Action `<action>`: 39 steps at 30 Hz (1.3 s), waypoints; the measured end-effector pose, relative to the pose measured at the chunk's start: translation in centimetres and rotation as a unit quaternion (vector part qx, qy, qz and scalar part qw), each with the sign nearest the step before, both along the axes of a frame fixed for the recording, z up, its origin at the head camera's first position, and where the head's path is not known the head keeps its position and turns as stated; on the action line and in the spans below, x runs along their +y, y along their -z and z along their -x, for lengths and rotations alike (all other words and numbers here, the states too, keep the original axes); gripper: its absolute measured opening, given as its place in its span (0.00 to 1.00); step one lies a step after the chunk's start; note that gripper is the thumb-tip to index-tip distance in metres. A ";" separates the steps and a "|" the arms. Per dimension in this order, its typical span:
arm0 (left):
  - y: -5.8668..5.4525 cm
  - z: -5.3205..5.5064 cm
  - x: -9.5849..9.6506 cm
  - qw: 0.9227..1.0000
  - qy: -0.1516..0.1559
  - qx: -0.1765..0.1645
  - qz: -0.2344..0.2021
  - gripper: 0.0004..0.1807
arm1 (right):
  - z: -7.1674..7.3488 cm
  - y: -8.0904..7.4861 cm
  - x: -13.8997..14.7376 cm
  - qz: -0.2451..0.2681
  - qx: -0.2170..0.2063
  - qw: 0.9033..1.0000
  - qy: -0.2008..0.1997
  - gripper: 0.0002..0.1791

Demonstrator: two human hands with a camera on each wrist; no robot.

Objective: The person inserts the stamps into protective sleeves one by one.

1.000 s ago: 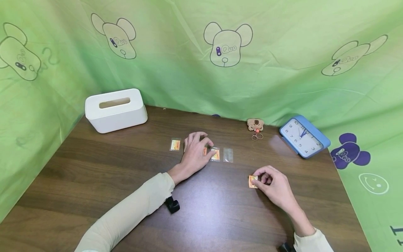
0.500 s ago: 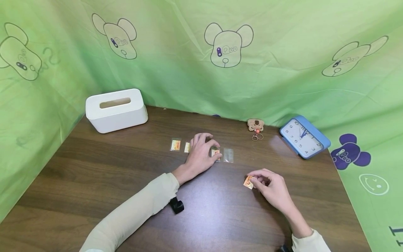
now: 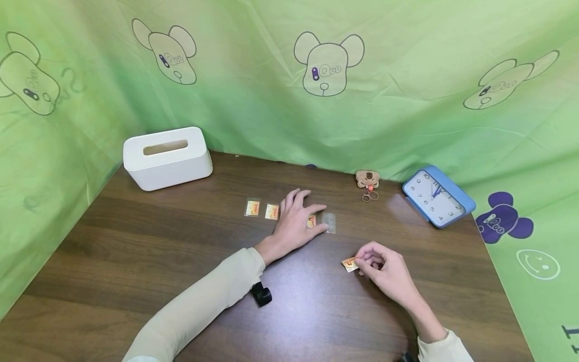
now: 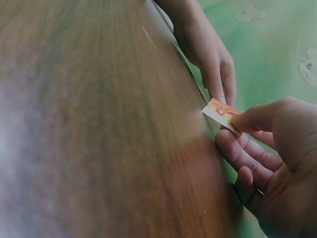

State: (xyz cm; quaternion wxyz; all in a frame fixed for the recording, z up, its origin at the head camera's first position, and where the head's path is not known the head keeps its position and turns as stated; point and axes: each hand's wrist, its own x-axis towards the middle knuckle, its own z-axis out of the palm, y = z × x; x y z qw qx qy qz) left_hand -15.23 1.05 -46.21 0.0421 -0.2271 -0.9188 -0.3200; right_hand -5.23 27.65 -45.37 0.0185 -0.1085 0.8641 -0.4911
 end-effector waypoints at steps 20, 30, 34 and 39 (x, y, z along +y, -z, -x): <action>0.1 0.1 0.8 0.994 0.031 0.054 0.089 0.24 | 0.0 0.1 -0.3 0.002 -0.004 1.000 0.001 0.07; -0.2 -0.3 0.9 0.998 0.043 0.035 0.035 0.18 | 0.0 0.1 -0.4 0.002 -0.001 1.000 0.002 0.07; -0.5 -0.5 0.9 0.998 0.048 0.036 0.016 0.17 | 0.0 0.1 -0.4 0.008 0.001 1.000 0.003 0.06; -0.8 -0.7 0.7 0.998 0.048 0.025 -0.013 0.18 | -0.1 0.0 -0.5 0.017 0.001 1.000 0.009 0.06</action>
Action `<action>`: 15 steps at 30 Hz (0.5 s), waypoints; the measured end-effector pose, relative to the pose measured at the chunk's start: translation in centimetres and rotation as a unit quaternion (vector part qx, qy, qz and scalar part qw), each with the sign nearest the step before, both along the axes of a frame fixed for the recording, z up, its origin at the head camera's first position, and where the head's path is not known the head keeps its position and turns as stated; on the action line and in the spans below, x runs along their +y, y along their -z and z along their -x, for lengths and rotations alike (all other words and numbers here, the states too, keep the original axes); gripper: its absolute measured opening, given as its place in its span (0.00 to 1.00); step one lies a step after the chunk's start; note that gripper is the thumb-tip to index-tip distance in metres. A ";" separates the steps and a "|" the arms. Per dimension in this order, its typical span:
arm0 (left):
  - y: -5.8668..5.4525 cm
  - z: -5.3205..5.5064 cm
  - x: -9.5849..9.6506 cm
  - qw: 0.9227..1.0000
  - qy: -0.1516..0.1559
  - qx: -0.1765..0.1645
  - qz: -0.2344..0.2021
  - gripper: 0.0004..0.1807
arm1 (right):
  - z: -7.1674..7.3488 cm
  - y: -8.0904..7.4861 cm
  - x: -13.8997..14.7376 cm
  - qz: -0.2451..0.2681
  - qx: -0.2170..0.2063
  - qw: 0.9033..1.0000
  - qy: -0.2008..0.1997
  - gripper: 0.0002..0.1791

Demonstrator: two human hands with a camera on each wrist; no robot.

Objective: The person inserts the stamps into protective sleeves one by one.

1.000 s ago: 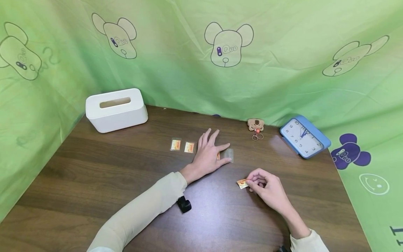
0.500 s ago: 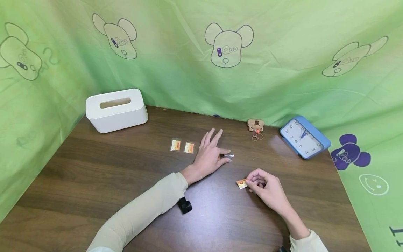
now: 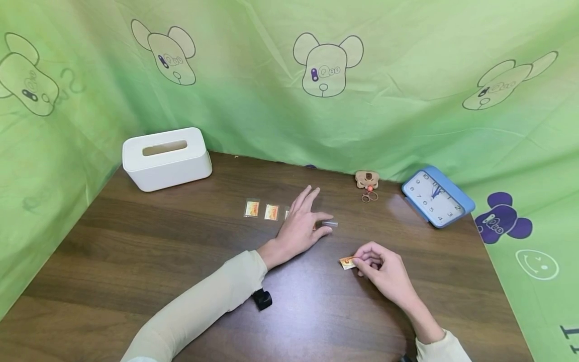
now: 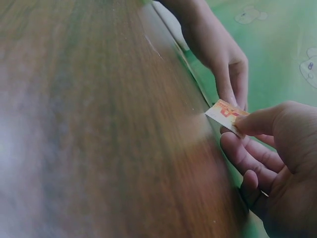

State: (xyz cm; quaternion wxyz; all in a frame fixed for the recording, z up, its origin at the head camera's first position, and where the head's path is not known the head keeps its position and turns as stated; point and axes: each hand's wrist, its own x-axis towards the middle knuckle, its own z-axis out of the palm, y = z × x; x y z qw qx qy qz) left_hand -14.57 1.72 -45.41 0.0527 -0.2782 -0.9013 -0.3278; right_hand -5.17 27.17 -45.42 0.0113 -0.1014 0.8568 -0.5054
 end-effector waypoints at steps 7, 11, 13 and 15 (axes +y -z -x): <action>-0.4 0.0 -1.1 0.999 -0.013 0.001 -0.050 0.15 | -0.3 -0.1 -0.4 0.018 0.010 1.000 0.015 0.05; -0.8 -0.3 -2.0 0.996 -0.019 -0.008 -0.090 0.14 | -0.4 -0.2 -0.6 0.028 0.015 0.999 0.021 0.05; -1.1 -0.4 -2.5 0.994 -0.021 -0.012 -0.104 0.14 | -0.5 -0.2 -0.6 0.029 0.017 0.999 0.022 0.05; -1.8 -0.7 -2.9 0.994 -0.019 -0.021 -0.108 0.14 | -0.5 -0.2 -0.6 0.029 0.019 0.999 0.023 0.06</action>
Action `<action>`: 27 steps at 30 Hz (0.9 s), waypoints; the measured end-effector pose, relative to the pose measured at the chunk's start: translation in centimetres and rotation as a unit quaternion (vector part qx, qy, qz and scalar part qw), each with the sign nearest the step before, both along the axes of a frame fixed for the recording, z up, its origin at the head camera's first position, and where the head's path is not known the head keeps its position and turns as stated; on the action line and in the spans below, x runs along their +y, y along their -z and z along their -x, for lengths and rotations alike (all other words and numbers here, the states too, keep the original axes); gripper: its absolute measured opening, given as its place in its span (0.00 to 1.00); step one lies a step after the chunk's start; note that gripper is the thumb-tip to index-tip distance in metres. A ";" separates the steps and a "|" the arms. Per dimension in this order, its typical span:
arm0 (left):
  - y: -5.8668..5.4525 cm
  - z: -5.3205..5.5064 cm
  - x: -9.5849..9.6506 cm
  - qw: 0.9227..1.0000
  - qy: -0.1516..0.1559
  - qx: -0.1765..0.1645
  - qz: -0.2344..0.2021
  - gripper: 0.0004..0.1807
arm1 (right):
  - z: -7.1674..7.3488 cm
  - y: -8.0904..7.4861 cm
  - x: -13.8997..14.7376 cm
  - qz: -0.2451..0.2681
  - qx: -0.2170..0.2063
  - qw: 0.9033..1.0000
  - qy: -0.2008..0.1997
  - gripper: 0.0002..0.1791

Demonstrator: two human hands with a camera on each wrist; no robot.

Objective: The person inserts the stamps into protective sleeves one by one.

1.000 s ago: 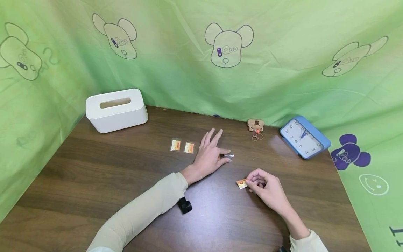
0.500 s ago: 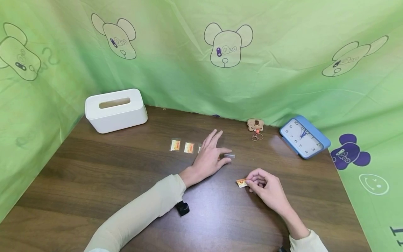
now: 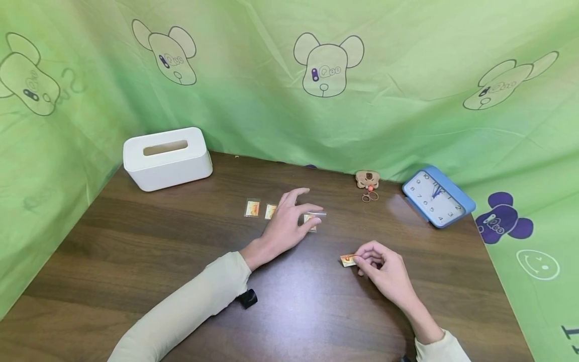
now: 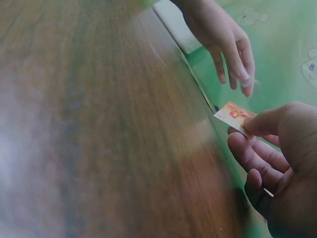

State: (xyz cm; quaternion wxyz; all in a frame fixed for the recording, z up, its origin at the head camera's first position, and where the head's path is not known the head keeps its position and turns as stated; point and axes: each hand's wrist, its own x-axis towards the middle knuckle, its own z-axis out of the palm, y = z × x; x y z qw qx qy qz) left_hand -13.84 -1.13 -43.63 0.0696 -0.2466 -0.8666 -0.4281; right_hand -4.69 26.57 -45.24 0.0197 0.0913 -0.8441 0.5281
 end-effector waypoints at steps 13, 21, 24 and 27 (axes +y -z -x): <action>0.0 -1.0 -1.3 1.000 0.004 -0.010 -0.021 0.14 | -0.2 -0.2 -0.7 0.006 0.022 1.000 0.009 0.07; 0.2 -1.9 -2.0 0.994 0.034 -0.059 -0.090 0.14 | -0.4 -0.2 -1.3 0.017 0.036 0.999 0.000 0.08; 0.2 -2.3 -2.5 0.992 0.038 -0.077 -0.093 0.16 | -0.5 -0.2 -1.6 0.019 0.040 0.999 0.001 0.08; 0.3 -2.6 -2.9 0.992 0.036 -0.087 -0.087 0.20 | -0.6 -0.2 -1.8 0.022 0.046 0.999 0.004 0.08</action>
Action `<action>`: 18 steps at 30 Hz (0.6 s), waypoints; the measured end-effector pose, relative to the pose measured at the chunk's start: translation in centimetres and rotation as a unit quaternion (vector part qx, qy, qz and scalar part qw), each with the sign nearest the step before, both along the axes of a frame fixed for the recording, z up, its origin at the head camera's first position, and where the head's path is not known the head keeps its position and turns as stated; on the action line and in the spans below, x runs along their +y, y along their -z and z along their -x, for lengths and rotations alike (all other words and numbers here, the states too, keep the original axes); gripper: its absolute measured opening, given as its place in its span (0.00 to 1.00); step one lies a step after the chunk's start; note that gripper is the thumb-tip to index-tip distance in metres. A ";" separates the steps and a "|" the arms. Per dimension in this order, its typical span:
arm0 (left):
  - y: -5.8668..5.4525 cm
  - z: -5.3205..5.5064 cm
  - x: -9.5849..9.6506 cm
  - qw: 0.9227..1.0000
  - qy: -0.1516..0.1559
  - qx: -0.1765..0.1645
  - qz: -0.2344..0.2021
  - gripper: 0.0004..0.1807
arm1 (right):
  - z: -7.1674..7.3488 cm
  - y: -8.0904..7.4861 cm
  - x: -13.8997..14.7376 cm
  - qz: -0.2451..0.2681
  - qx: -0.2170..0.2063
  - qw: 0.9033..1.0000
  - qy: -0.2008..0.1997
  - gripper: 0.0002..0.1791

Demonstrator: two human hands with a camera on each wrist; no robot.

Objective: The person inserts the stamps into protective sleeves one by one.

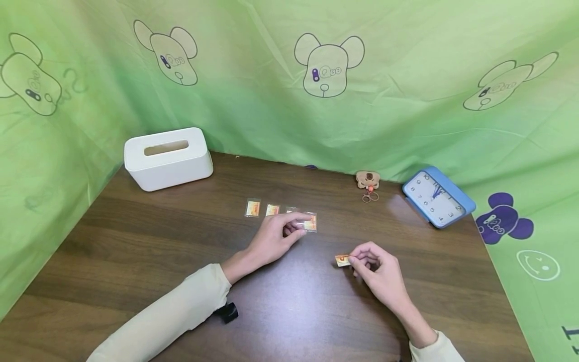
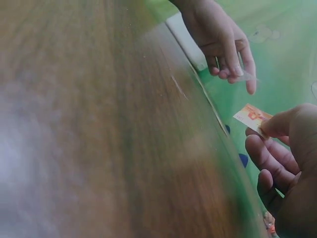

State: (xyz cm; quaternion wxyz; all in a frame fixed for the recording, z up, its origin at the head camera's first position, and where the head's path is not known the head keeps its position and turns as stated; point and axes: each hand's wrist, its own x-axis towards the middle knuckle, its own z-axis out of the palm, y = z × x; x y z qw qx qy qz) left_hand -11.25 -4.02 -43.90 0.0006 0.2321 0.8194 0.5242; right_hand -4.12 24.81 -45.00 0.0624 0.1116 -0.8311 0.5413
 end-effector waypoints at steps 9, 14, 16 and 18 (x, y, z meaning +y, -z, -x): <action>0.5 -0.7 -1.2 1.000 0.007 -0.006 0.006 0.33 | -0.1 0.1 -0.7 0.010 0.006 1.000 -0.001 0.09; 0.8 -1.1 -1.7 1.000 0.007 -0.028 0.003 0.20 | -0.1 0.2 -1.1 0.017 0.003 1.000 -0.015 0.08; 1.0 -1.2 -1.9 0.999 0.008 -0.031 0.002 0.15 | -0.1 0.1 -1.2 0.020 0.002 1.000 -0.021 0.08; 1.2 -1.3 -2.1 0.999 0.010 -0.030 0.003 0.10 | -0.1 0.1 -1.4 0.018 0.002 0.999 -0.026 0.08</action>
